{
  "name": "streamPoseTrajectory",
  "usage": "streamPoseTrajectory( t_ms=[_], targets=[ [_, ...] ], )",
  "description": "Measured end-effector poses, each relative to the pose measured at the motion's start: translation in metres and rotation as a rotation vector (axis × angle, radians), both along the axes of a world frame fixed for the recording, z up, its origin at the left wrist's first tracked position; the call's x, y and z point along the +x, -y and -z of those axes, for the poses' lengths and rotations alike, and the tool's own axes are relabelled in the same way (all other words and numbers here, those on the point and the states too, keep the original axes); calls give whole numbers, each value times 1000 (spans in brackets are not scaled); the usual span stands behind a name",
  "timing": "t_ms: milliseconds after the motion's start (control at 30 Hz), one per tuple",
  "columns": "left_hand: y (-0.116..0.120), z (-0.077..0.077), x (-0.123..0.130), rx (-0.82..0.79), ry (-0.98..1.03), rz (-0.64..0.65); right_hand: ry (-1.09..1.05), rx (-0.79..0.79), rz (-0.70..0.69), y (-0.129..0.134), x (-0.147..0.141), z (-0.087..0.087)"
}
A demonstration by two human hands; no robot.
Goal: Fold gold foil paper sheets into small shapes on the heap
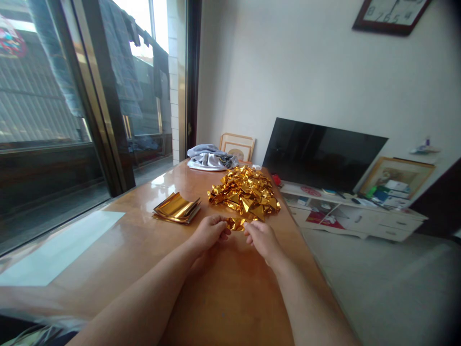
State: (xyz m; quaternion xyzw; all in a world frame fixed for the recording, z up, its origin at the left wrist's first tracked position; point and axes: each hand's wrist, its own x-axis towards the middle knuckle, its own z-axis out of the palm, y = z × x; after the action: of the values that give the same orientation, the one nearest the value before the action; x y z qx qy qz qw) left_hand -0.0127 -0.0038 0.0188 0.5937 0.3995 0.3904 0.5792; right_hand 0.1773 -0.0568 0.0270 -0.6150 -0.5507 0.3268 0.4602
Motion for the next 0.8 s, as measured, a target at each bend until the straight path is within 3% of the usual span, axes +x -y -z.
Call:
streamPoseTrajectory(
  t_ms=[233, 500, 800],
  targets=[
    [-1, 0, -6, -117, 68, -48, -219, 29, 16, -5, 3, 3],
    [-3, 4, -11, -204, 157, 28, -122, 144, -206, -5, -5, 13],
    [-3, 2, -14, -231, 187, 103, -296, -1, -199, -12, -4, 21]
  ],
)
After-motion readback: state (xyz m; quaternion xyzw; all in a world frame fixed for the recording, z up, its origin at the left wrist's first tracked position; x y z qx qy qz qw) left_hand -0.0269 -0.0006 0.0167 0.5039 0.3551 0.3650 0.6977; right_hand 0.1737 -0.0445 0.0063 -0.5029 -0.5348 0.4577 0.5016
